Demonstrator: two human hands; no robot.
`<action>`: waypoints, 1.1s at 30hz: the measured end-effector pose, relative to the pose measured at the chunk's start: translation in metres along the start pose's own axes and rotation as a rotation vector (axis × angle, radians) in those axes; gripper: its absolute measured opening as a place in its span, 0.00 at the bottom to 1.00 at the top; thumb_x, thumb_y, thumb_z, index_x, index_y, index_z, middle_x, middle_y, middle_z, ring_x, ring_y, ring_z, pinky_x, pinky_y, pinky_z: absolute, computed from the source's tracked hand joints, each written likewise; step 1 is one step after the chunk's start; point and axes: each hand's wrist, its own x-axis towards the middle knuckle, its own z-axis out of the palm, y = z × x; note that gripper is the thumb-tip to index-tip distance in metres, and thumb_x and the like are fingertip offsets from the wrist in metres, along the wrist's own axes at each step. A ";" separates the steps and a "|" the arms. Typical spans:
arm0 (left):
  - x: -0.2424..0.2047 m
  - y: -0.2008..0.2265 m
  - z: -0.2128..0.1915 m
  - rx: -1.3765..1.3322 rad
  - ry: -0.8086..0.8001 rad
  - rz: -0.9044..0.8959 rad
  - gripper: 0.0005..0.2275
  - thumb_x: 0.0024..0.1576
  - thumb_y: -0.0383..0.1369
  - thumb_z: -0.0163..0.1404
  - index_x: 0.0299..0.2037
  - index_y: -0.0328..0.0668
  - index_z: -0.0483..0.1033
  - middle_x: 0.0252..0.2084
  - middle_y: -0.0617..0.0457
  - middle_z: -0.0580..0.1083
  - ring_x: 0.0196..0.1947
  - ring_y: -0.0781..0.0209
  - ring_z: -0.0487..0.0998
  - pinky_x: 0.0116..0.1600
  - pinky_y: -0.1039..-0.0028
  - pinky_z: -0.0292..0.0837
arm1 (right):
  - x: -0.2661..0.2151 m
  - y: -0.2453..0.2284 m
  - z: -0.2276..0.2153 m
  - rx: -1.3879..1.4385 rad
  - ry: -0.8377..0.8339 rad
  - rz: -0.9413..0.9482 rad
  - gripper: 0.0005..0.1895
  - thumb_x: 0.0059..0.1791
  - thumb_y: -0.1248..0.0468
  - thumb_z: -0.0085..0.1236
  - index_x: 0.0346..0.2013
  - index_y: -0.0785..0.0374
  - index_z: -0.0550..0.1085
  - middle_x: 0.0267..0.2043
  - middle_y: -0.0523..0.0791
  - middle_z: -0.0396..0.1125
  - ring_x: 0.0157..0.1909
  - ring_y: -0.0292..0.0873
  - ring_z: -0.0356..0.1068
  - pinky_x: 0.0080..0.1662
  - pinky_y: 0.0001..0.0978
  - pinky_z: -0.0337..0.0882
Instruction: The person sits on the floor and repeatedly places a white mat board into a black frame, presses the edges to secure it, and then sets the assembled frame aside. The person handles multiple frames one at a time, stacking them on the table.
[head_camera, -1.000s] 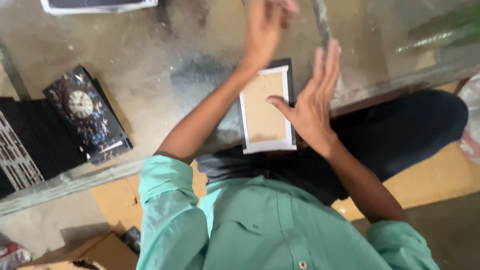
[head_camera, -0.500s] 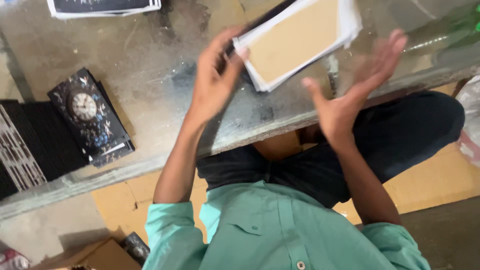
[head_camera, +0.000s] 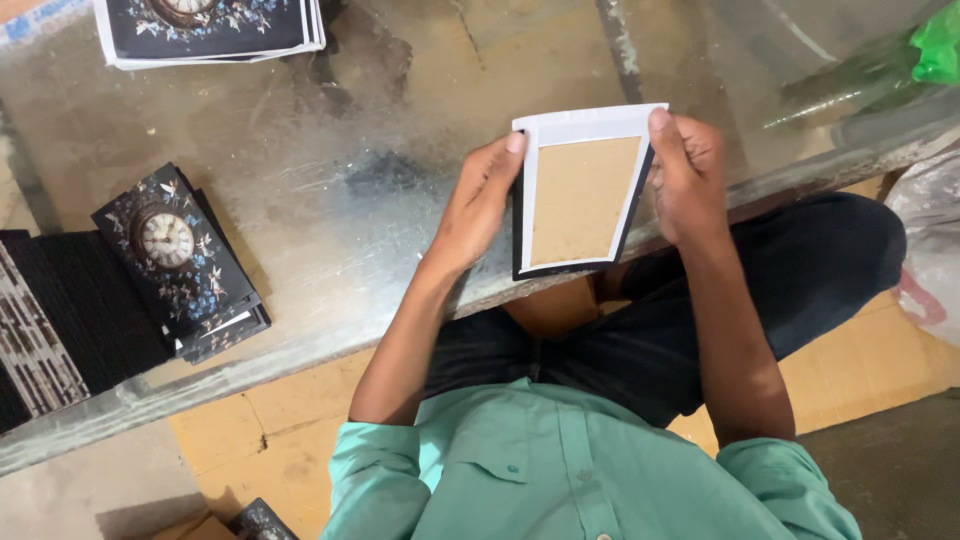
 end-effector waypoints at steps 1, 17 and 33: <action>0.000 -0.001 0.001 -0.015 0.058 -0.024 0.22 0.72 0.44 0.39 0.54 0.28 0.77 0.50 0.53 0.79 0.52 0.69 0.75 0.61 0.76 0.68 | 0.001 -0.001 -0.002 -0.021 -0.034 0.006 0.15 0.63 0.63 0.51 0.38 0.71 0.77 0.35 0.44 0.73 0.33 0.29 0.68 0.35 0.18 0.65; 0.022 0.012 -0.031 0.267 0.055 -0.078 0.09 0.63 0.28 0.54 0.49 0.32 0.83 0.38 0.50 0.84 0.35 0.69 0.80 0.42 0.78 0.75 | 0.011 -0.039 0.014 -0.325 -0.350 0.095 0.19 0.55 0.70 0.57 0.61 0.69 0.74 0.50 0.47 0.75 0.49 0.36 0.75 0.53 0.26 0.76; -0.008 -0.020 -0.051 1.115 -0.279 0.350 0.24 0.61 0.39 0.59 0.66 0.43 0.71 0.60 0.47 0.76 0.60 0.46 0.77 0.58 0.61 0.75 | -0.001 -0.019 0.048 -1.072 -0.363 -0.598 0.21 0.43 0.59 0.71 0.42 0.65 0.71 0.55 0.54 0.71 0.65 0.58 0.64 0.64 0.48 0.64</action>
